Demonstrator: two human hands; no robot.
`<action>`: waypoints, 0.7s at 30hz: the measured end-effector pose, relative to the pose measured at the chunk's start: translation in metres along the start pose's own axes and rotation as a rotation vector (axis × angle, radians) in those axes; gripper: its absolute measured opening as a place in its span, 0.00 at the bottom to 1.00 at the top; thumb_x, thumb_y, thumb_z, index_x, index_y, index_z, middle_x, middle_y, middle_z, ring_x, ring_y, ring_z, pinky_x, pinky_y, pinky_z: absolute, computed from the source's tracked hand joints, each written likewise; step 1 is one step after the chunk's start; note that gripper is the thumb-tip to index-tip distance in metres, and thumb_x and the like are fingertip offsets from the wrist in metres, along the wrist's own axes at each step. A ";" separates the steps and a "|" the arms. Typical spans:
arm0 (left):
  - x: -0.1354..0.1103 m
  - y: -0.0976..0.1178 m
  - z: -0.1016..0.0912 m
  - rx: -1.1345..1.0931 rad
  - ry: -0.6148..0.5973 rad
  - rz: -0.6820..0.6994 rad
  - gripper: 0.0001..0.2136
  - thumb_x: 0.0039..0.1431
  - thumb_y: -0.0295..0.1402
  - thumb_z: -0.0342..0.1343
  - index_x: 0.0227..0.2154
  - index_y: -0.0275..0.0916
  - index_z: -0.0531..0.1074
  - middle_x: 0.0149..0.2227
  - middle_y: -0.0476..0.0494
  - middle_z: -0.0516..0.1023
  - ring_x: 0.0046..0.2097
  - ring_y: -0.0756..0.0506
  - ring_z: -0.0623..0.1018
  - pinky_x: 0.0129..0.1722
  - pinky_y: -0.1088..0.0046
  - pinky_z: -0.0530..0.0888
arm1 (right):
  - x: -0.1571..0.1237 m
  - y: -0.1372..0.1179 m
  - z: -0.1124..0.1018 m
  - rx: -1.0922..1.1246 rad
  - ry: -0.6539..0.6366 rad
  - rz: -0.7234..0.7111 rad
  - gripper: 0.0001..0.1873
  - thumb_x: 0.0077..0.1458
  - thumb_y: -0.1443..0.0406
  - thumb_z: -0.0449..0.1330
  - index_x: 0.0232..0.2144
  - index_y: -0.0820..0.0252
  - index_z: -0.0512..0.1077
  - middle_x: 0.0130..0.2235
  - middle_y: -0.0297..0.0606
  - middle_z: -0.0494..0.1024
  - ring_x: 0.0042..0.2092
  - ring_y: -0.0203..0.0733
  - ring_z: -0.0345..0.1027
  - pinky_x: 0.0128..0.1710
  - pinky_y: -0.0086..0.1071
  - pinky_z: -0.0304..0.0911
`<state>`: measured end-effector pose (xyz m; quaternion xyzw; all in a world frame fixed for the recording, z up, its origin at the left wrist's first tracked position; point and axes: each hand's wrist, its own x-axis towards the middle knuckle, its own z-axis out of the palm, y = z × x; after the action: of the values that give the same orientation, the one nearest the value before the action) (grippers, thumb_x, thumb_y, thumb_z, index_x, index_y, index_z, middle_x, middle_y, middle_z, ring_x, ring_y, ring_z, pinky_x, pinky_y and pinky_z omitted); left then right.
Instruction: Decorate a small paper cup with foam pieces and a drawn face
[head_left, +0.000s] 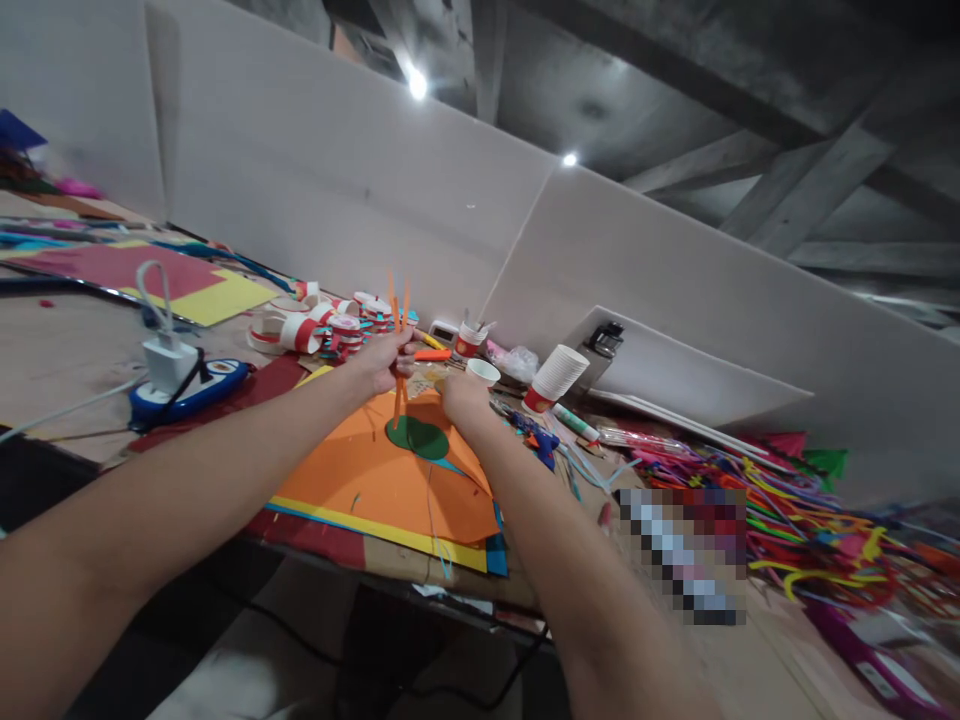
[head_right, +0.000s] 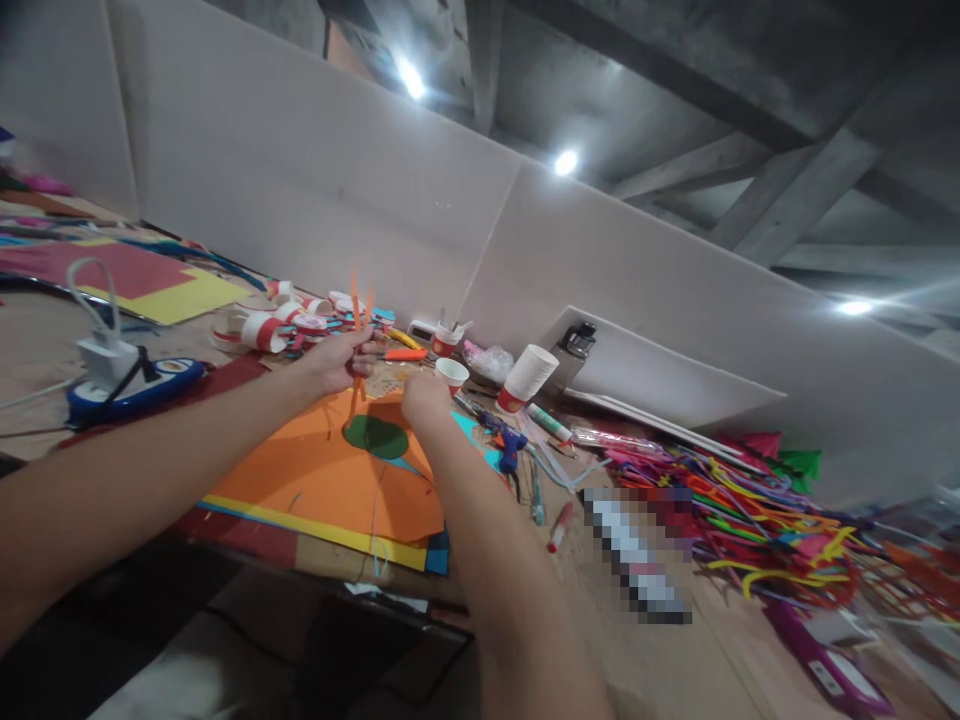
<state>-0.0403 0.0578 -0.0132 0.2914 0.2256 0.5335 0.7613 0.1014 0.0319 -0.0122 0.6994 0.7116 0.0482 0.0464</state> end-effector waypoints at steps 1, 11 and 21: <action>0.000 0.000 0.000 -0.004 0.002 0.003 0.11 0.66 0.31 0.47 0.27 0.35 0.66 0.16 0.56 0.57 0.13 0.58 0.54 0.12 0.86 0.52 | 0.006 -0.004 0.002 -0.017 -0.005 0.002 0.17 0.57 0.74 0.54 0.48 0.68 0.74 0.50 0.57 0.76 0.53 0.53 0.70 0.48 0.38 0.66; 0.002 0.000 0.000 -0.006 0.018 0.016 0.11 0.65 0.32 0.49 0.26 0.35 0.65 0.17 0.55 0.59 0.14 0.58 0.55 0.13 0.85 0.52 | 0.044 -0.015 0.003 -0.120 -0.165 0.036 0.19 0.61 0.59 0.57 0.52 0.62 0.67 0.52 0.43 0.71 0.49 0.44 0.69 0.47 0.44 0.69; 0.003 0.000 -0.001 0.044 0.050 -0.005 0.10 0.63 0.27 0.48 0.26 0.34 0.67 0.18 0.55 0.59 0.14 0.59 0.54 0.12 0.86 0.51 | 0.054 -0.014 0.001 -0.055 -0.109 -0.029 0.19 0.61 0.59 0.57 0.52 0.61 0.67 0.52 0.43 0.71 0.49 0.44 0.69 0.47 0.44 0.69</action>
<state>-0.0399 0.0611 -0.0143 0.2942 0.2569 0.5335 0.7503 0.0869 0.0860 -0.0153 0.6891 0.7164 0.0286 0.1050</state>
